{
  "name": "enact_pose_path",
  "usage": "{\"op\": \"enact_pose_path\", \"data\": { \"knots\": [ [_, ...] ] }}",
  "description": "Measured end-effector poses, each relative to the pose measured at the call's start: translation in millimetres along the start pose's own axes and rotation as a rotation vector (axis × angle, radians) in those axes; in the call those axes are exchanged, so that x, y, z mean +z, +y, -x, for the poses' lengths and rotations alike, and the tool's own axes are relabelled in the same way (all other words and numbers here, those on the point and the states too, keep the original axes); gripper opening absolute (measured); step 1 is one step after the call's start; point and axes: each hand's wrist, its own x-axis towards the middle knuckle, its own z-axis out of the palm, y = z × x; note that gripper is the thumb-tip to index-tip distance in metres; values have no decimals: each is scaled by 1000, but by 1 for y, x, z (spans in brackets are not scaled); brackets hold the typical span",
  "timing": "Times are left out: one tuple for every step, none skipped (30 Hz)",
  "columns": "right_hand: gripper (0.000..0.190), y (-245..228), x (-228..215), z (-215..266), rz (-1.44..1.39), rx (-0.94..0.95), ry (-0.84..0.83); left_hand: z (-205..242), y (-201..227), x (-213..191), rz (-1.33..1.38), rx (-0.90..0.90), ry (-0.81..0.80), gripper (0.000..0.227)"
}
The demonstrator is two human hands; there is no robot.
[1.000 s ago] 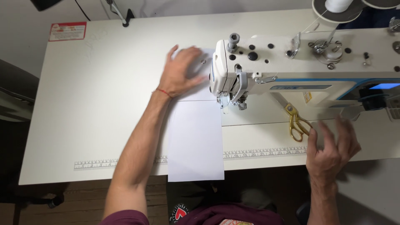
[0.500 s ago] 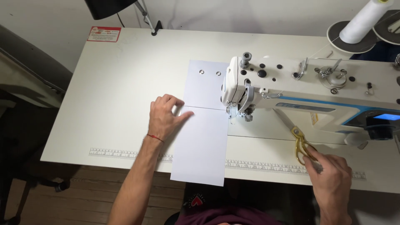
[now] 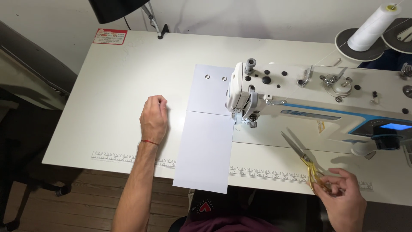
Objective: Cutting and trimming white material strips using scissors at a sewing station
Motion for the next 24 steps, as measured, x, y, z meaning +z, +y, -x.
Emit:
{"op": "enact_pose_path", "data": {
  "knots": [
    [65,-7,-3,4,-83,-5,-20,1,12,-10,136,-175,-28,32],
    [65,-5,0,6,-81,-3,-19,-7,-15,-10,137,-175,-32,32],
    [66,-3,4,8,-268,-21,-53,-14,-43,-9,125,-209,76,24],
    [68,-1,6,10,-454,-41,-85,-23,-69,-8,115,-241,184,18],
    [68,4,8,12,-452,-40,-81,-32,-77,-17,118,-239,181,18],
    [62,8,10,12,-547,50,-120,-40,-86,-29,113,-169,261,16],
    [56,12,13,12,-641,140,-158,-48,-95,-42,108,-99,340,14],
    [56,16,17,11,-643,139,-165,-54,-101,-46,103,-103,344,14],
    [64,21,20,10,-710,153,-241,-59,-107,-50,102,-18,345,37],
    [72,26,23,10,-776,170,-313,-67,-112,-52,104,70,342,72],
    [72,48,34,15,-778,171,-316,-54,-93,-53,100,70,342,72],
    [71,68,47,17,-879,180,-390,-49,-73,-50,57,107,281,33],
    [71,89,60,19,-979,189,-464,-44,-52,-48,13,143,221,30],
    [71,97,70,22,-983,186,-459,-43,-43,-31,14,150,223,30],
    [70,106,81,26,-1063,141,-573,-41,-33,-14,-284,408,196,26],
    [70,117,86,33,-1132,107,-696,-31,-25,5,-583,653,157,33],
    [70,108,86,38,-1128,113,-698,-24,-5,26,-580,649,151,33],
    [66,99,88,39,-1104,153,-725,-17,15,45,-669,396,50,87],
    [62,89,88,39,-1080,193,-752,-11,36,64,-748,140,-51,143],
    [62,72,85,33,-1084,180,-755,-13,44,79,-752,139,-39,143],
    [60,56,81,26,-1099,65,-830,-16,53,95,-760,83,-67,133],
    [60,42,73,27,-1108,-36,-906,-10,61,112,-767,23,-110,126],
    [60,37,72,23,-1108,-34,-910,-18,52,117,-770,20,-111,126],
    [58,34,69,22,-1060,-40,-920,-25,44,124,-668,-51,-127,131]
  ]
}}
